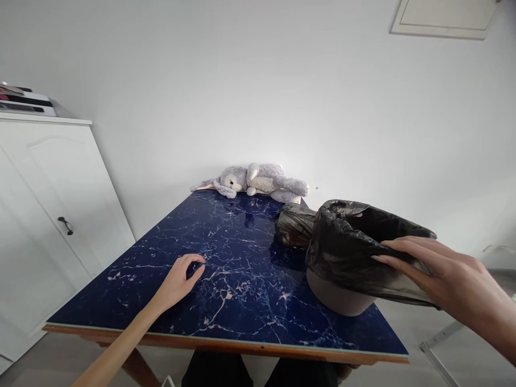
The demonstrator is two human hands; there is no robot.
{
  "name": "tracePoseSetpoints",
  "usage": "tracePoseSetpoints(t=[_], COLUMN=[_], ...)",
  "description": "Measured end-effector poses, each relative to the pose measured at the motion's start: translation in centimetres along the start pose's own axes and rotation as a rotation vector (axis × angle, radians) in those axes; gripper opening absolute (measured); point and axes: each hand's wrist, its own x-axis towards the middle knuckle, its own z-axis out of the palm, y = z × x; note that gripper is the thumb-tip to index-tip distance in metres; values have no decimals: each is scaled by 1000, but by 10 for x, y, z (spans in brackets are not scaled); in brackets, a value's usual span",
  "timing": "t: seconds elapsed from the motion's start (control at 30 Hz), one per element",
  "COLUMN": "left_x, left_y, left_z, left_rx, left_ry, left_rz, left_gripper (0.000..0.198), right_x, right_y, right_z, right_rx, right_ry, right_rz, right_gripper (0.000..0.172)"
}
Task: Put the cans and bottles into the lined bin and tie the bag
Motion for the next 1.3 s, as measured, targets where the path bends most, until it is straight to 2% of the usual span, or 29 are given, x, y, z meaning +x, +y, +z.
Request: tracePoseSetpoints(t=[0.1, 0.17, 0.23, 0.27, 0.3, 0.33, 0.37, 0.43, 0.47, 0.53, 0.6, 0.77, 0.97, 1.17, 1.3], left_x=[-2, -4, -8, -11, -13, -16, -19, -25, -28, -32, -34, -36, -37, -34, -30], left_y=[1, 4, 8, 12, 15, 19, 22, 27, 29, 30, 29, 28, 28, 27, 30], left_z=[0, 1, 2, 2, 3, 3, 4, 6, 8, 11, 14, 19, 19, 17, 16], left_rx=[12, 23, 38, 45, 54, 63, 72, 97, 111, 137, 154, 159, 138, 124, 126], left_ry=[1, -4, -11, -13, -18, -29, -45, -90, -113, -145, -156, -154, -131, -126, -142], left_rz=[5, 10, 28, 38, 45, 49, 54, 65, 73, 86, 82, 11, 43, 44, 31], left_gripper=[47, 46, 45, 44, 44, 44, 45, 49, 51, 55, 56, 59, 57, 57, 57], right_x=[6, 8, 5, 1, -4, -8, -13, -20, -22, -22, -20, -23, -35, -37, -36], right_y=[-20, -49, -85, -104, -122, -138, -152, -172, -178, -183, -185, -190, -196, -198, -198], right_z=[6, 10, 18, 25, 34, 46, 59, 87, 100, 123, 138, 152, 163, 167, 167], right_rx=[30, 48, 116, 208, 331, 454, 554, 710, 788, 908, 970, 870, 723, 693, 691], right_ry=[14, 109, 275, 277, 209, 67, -58, -285, -388, -491, -545, -647, -596, -544, -555], right_rz=[139, 256, 247, 184, 120, 100, 138, 331, 413, 522, 553, 577, 654, 638, 644], right_gripper=[30, 44, 63, 67, 65, 59, 52, 44, 46, 49, 51, 64, 66, 63, 64])
